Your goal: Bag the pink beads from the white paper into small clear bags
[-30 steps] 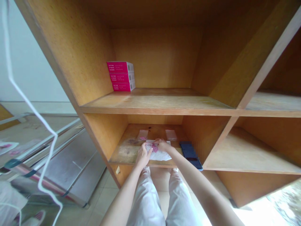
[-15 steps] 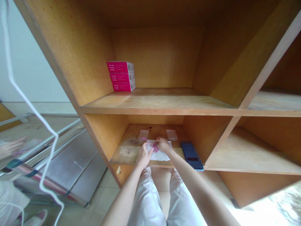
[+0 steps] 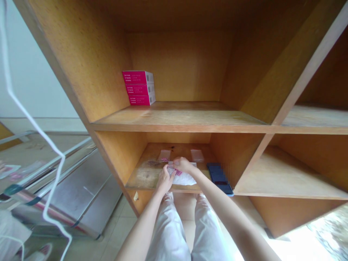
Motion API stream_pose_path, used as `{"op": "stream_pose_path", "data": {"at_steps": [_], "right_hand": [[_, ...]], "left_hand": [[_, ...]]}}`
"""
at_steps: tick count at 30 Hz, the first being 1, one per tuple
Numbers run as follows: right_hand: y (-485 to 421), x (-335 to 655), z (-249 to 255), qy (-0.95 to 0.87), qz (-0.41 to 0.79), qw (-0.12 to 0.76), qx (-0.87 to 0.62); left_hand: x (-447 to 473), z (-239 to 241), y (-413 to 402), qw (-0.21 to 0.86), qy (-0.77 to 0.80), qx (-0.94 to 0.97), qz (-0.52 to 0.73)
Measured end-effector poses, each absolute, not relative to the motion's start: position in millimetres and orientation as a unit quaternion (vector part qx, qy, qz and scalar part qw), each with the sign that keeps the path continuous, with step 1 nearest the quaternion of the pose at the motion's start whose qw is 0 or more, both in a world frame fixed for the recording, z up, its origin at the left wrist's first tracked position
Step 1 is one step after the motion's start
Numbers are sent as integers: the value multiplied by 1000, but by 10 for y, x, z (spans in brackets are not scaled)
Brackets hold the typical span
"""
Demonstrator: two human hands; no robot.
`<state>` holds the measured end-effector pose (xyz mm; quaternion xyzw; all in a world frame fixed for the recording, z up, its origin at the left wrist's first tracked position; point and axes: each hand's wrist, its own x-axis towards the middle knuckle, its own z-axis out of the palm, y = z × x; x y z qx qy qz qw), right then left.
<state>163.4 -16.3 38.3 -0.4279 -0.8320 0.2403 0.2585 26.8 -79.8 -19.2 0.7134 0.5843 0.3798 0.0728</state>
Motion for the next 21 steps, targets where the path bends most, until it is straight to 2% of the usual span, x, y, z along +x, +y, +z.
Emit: {"op": "stream_pose_path", "data": {"at_steps": [3, 5, 9, 15, 21], "right_hand": [[-187, 1616, 436, -858, 248, 240, -381], [-174, 1630, 452, -849, 268, 273, -364], [-123, 1710, 405, -789, 257, 330, -450], [-144, 1826, 165, -831, 195, 202, -480], [-149, 1830, 61, -828, 136, 222, -497]], "left_hand": [[270, -189, -800, 72, 587, 712, 379], [269, -195, -800, 71, 594, 708, 376], [267, -211, -799, 69, 594, 706, 380], [264, -203, -804, 65, 592, 709, 379], [265, -204, -809, 58, 594, 708, 376]]}}
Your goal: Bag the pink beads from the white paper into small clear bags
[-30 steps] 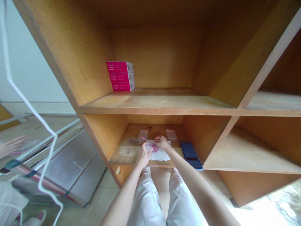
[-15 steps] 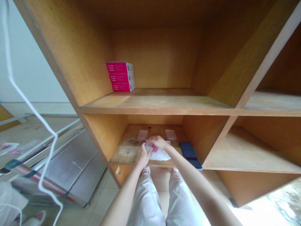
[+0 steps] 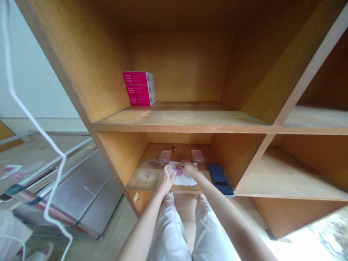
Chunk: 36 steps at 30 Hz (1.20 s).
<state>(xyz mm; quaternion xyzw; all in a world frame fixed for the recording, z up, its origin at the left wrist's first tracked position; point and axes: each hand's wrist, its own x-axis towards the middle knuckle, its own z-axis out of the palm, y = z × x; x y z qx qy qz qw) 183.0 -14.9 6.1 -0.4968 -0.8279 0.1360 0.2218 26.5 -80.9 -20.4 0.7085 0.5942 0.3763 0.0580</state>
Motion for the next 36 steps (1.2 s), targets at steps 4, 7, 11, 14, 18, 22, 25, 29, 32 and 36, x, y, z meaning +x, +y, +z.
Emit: {"op": "stream_pose_path", "data": {"at_steps": [4, 7, 11, 14, 18, 22, 25, 29, 32, 36], "right_hand": [[-131, 1809, 87, -823, 138, 226, -502], [-132, 1794, 111, -811, 156, 227, -516], [-126, 1780, 105, -797, 169, 241, -527], [-107, 1774, 70, -793, 168, 255, -526], [-83, 1769, 30, -790, 171, 276, -520], [-92, 1732, 69, -747, 222, 356, -516], [-139, 1672, 154, -712, 273, 417, -494], [-242, 1601, 291, -743, 282, 390, -465], [-300, 1581, 371, -794, 303, 314, -423], [-289, 1601, 401, -798, 347, 323, -372]], "left_hand": [[264, -219, -803, 52, 592, 708, 382], [262, -220, -801, 52, 592, 708, 382], [264, -215, -800, 55, 597, 706, 378], [264, -219, -800, 57, 598, 705, 377], [263, -223, -797, 58, 597, 705, 377], [268, -212, -798, 59, 598, 705, 377], [272, -199, -800, 64, 594, 707, 378], [271, -194, -799, 73, 595, 706, 379], [269, -195, -800, 71, 585, 711, 382], [271, -191, -801, 69, 591, 706, 383]]}}
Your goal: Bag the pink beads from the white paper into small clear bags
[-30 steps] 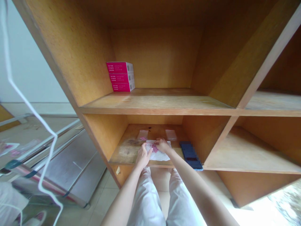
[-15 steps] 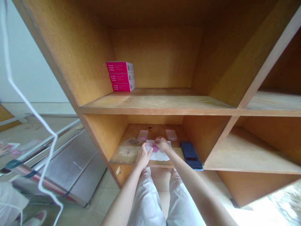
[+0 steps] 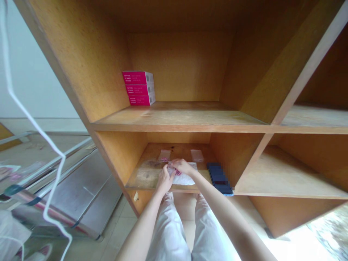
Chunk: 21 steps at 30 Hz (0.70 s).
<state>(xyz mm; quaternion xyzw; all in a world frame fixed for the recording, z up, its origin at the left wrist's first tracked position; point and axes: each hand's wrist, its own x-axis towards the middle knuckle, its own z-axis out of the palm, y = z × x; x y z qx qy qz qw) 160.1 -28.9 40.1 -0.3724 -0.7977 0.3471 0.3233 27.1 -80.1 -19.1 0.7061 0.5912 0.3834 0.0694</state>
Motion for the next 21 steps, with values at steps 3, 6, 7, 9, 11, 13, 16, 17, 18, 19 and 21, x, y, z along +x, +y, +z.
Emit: {"op": "stream_pose_path", "data": {"at_steps": [3, 6, 7, 9, 11, 13, 16, 17, 18, 19, 21], "right_hand": [[-236, 1656, 357, -756, 332, 369, -426], [-197, 1742, 278, -759, 280, 341, -479], [-193, 1772, 249, -772, 264, 319, -482], [-194, 1824, 192, -798, 235, 277, -481], [-200, 1857, 137, -816, 206, 249, -479], [-201, 1870, 91, -823, 174, 242, -483], [-191, 1868, 52, -821, 141, 243, -497], [-186, 1866, 50, -818, 138, 242, -503], [-183, 1863, 55, -816, 137, 239, -508], [-181, 1860, 64, -814, 138, 234, -513], [-182, 1853, 95, -813, 142, 222, -520]], "left_hand": [[274, -188, -800, 71, 593, 704, 383], [274, -193, -799, 66, 592, 706, 384], [274, -196, -799, 63, 591, 706, 386], [272, -200, -801, 59, 589, 707, 388], [270, -202, -803, 58, 588, 708, 388], [268, -200, -805, 56, 589, 708, 386], [266, -198, -807, 56, 589, 709, 384], [266, -199, -806, 56, 589, 710, 383], [266, -201, -805, 56, 589, 710, 383], [266, -204, -804, 56, 588, 710, 384], [267, -209, -802, 55, 588, 708, 386]]}}
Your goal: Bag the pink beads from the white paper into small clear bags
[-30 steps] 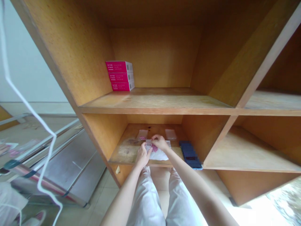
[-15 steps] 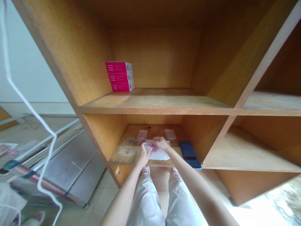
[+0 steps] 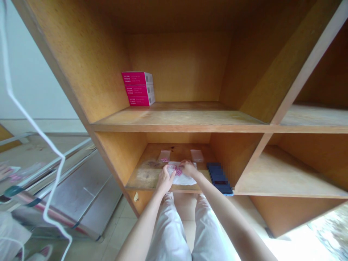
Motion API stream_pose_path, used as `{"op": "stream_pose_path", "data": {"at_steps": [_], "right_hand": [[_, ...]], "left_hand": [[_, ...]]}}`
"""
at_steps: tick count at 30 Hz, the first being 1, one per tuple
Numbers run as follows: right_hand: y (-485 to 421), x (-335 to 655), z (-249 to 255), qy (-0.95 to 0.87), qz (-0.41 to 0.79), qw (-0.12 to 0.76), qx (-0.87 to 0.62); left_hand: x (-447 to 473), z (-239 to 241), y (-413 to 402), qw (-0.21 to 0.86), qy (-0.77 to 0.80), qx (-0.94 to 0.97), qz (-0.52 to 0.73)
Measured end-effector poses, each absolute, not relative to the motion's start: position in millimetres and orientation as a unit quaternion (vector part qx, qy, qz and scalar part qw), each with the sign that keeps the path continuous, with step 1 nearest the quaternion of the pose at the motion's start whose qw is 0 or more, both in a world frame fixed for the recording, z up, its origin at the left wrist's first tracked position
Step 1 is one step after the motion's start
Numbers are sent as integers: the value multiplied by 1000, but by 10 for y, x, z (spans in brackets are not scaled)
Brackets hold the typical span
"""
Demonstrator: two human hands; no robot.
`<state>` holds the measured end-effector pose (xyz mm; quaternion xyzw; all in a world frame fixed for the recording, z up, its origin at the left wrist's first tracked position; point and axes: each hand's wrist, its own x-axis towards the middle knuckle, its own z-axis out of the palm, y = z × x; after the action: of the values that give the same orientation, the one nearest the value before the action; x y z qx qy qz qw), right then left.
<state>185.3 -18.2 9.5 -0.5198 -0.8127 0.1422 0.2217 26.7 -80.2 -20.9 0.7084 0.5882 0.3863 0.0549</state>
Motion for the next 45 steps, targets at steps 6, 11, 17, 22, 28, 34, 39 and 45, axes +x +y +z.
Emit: {"op": "stream_pose_path", "data": {"at_steps": [6, 11, 17, 22, 28, 34, 39, 45], "right_hand": [[-175, 1807, 155, -788, 149, 179, -570], [-145, 1767, 111, -758, 152, 191, -605], [-107, 1750, 46, -724, 194, 301, -589], [-93, 1651, 84, -685, 296, 478, -463], [-266, 1537, 300, -790, 287, 390, -377], [-359, 1522, 372, -827, 289, 286, -387], [-403, 1534, 420, -815, 317, 263, -407], [-465, 1539, 498, -823, 331, 255, -385]], "left_hand": [[272, -193, -811, 59, 592, 710, 378], [269, -190, -815, 63, 593, 706, 383], [264, -209, -811, 64, 591, 703, 389], [268, -201, -803, 76, 585, 705, 393], [256, -189, -805, 95, 583, 708, 388], [252, -194, -807, 108, 575, 708, 396], [258, -203, -806, 106, 578, 701, 404], [258, -211, -794, 105, 575, 698, 415]]}}
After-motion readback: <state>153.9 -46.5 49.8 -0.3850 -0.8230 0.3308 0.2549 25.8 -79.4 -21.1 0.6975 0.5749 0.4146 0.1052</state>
